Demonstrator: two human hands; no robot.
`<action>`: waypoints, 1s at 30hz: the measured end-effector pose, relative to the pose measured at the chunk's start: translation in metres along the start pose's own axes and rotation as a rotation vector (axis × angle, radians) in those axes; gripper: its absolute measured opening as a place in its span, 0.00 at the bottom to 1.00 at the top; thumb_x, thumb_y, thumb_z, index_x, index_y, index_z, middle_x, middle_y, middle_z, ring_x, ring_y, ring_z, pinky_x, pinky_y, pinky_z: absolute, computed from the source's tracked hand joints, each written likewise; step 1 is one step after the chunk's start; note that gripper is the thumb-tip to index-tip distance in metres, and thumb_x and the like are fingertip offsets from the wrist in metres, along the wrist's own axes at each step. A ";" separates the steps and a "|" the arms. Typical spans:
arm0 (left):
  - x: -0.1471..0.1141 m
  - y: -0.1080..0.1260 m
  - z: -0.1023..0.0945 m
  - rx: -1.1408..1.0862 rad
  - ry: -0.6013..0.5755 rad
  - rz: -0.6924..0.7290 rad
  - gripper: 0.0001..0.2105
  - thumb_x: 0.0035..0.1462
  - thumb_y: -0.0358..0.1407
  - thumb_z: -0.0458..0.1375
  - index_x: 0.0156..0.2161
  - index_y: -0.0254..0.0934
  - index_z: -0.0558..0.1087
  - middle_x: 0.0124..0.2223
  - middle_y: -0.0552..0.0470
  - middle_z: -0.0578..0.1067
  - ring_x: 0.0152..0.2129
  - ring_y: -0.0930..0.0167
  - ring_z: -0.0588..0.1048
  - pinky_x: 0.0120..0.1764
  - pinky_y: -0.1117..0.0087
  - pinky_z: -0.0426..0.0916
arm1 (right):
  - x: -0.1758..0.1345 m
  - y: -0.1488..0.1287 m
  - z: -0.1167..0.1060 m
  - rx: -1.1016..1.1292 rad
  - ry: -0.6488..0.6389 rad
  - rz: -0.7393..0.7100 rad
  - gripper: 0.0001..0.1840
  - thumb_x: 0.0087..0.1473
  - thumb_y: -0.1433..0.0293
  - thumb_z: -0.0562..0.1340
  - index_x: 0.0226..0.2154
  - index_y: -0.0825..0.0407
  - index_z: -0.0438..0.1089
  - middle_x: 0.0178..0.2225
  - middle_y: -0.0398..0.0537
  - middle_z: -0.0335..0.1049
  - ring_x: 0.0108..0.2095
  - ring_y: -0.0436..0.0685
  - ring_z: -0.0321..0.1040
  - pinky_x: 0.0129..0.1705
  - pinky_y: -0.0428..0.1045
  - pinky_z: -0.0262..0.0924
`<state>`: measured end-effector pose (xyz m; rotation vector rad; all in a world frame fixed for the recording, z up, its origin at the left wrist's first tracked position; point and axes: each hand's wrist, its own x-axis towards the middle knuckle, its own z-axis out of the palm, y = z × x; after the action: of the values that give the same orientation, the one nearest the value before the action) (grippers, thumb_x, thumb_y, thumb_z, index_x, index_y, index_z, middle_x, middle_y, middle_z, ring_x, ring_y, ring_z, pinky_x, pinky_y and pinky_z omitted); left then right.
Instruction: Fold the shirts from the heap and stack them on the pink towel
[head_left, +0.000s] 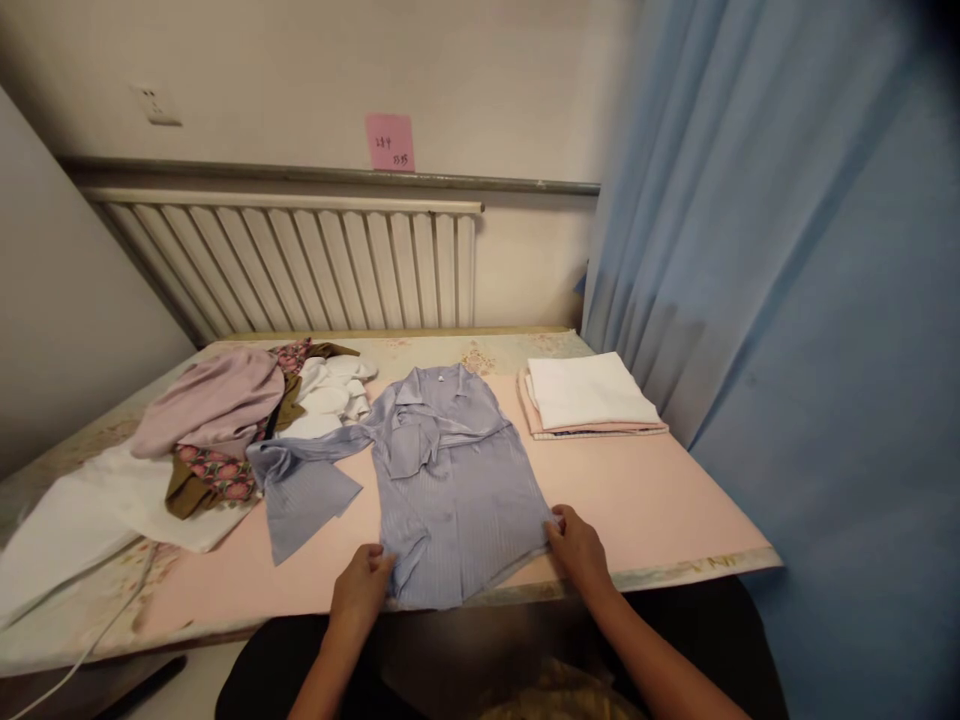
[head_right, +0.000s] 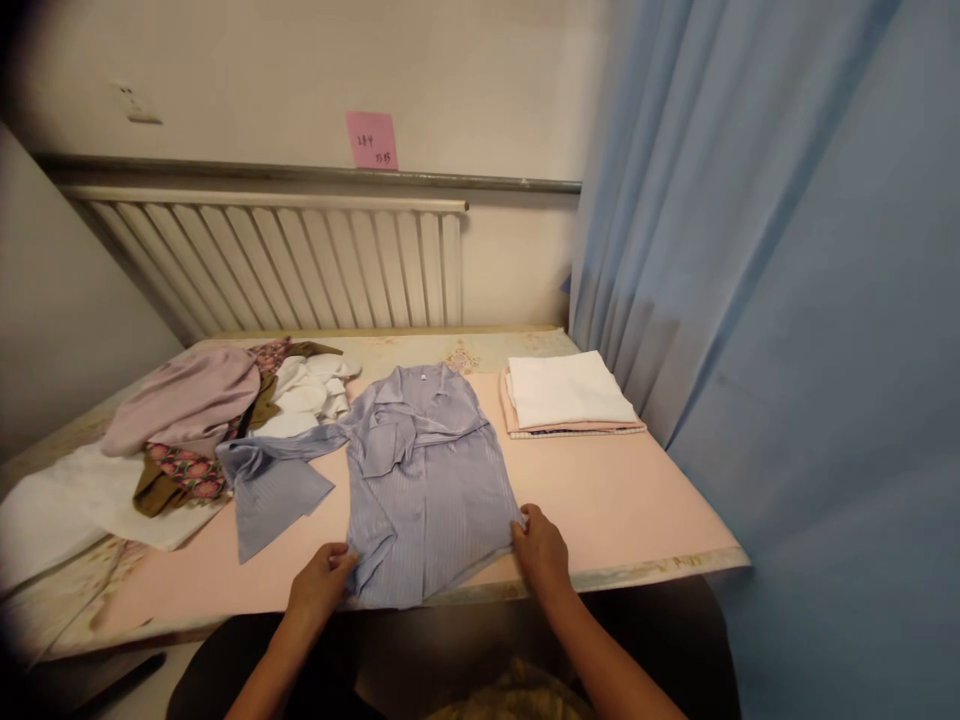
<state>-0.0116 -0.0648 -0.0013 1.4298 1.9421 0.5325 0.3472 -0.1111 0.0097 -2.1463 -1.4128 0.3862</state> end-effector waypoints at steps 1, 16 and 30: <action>0.001 0.000 0.002 -0.007 -0.009 -0.006 0.15 0.56 0.41 0.53 0.46 0.36 0.67 0.38 0.47 0.78 0.31 0.67 0.78 0.35 0.70 0.70 | 0.001 -0.001 0.000 0.004 0.000 0.005 0.13 0.53 0.69 0.57 0.42 0.50 0.69 0.30 0.46 0.72 0.31 0.56 0.69 0.32 0.47 0.52; -0.028 -0.004 0.005 0.160 0.075 0.089 0.21 0.58 0.40 0.50 0.56 0.34 0.62 0.40 0.45 0.77 0.36 0.63 0.77 0.40 0.66 0.68 | 0.003 0.018 -0.001 -0.021 0.142 -0.116 0.14 0.54 0.70 0.54 0.43 0.52 0.68 0.30 0.48 0.71 0.31 0.57 0.68 0.34 0.49 0.56; -0.035 0.055 0.014 0.573 0.108 0.502 0.11 0.58 0.33 0.51 0.45 0.36 0.70 0.42 0.45 0.71 0.43 0.63 0.68 0.46 0.65 0.62 | -0.001 -0.004 0.019 -0.063 0.195 -0.589 0.11 0.58 0.77 0.49 0.33 0.50 0.65 0.31 0.47 0.63 0.36 0.56 0.60 0.40 0.50 0.55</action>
<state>0.0416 -0.0809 0.0349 2.3248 1.8980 0.2740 0.3335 -0.1053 -0.0037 -1.6480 -1.8579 -0.0888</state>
